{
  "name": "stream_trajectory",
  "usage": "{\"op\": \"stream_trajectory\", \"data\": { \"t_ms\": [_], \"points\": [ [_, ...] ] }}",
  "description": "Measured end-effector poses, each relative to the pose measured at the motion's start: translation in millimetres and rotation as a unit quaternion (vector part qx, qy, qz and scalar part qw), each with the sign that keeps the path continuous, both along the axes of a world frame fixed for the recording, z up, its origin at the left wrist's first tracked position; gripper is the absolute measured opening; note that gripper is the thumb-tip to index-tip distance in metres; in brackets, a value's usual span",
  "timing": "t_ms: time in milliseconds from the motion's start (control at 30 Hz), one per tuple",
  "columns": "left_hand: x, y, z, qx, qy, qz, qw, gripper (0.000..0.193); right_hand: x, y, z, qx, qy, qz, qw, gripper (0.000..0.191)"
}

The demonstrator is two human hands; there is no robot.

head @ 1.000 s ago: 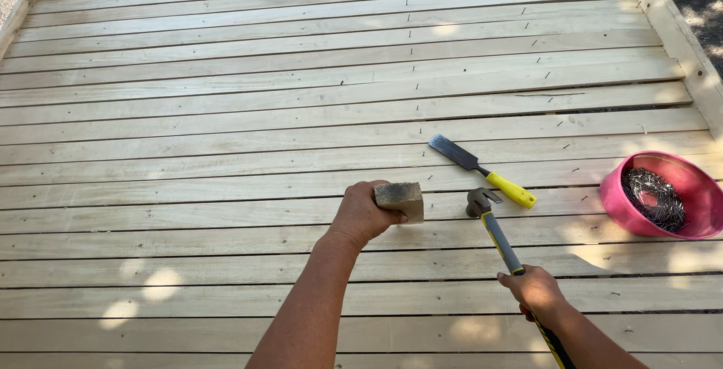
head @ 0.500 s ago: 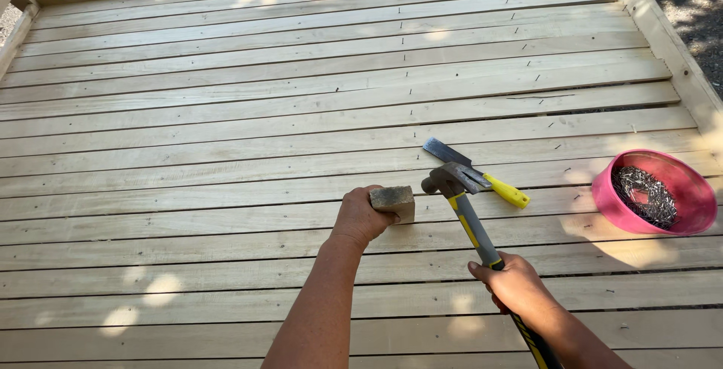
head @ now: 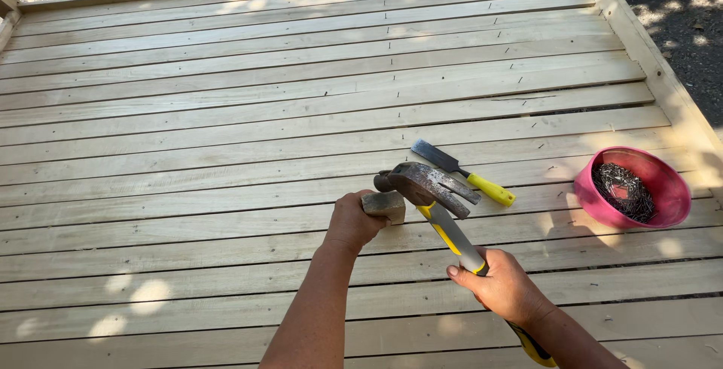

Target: The person picks nails from a pink bucket and hammers them into the slats of a large wooden frame. They then hold a small wood block against the slats and use the hammer claw with the block as a fulcrum to pull nails out, before placing a wood strip on the frame.

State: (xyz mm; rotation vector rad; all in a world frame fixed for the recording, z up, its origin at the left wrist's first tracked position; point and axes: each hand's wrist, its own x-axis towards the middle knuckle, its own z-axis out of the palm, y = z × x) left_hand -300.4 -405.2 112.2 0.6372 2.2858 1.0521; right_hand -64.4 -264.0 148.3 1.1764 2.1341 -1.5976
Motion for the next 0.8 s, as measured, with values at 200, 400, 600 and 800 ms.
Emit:
{"op": "stream_trajectory", "data": {
  "t_ms": [200,400,600,800],
  "points": [
    [0,3,-1,-0.006,0.023,-0.006,1.000,0.040,3,4,-11,-0.064,-0.001,-0.014,0.998,0.034],
    [5,8,6,-0.039,0.006,-0.004,0.999,0.038,10,16,-21,-0.006,-0.022,-0.008,1.000,0.036],
    [2,11,14,-0.069,-0.001,-0.004,0.998,0.036,3,23,-23,0.003,0.012,-0.100,0.995,0.034],
    [4,17,21,-0.098,-0.022,-0.004,0.995,0.031,-2,33,-48,0.060,0.058,-0.098,0.992,0.038]
  ]
}}
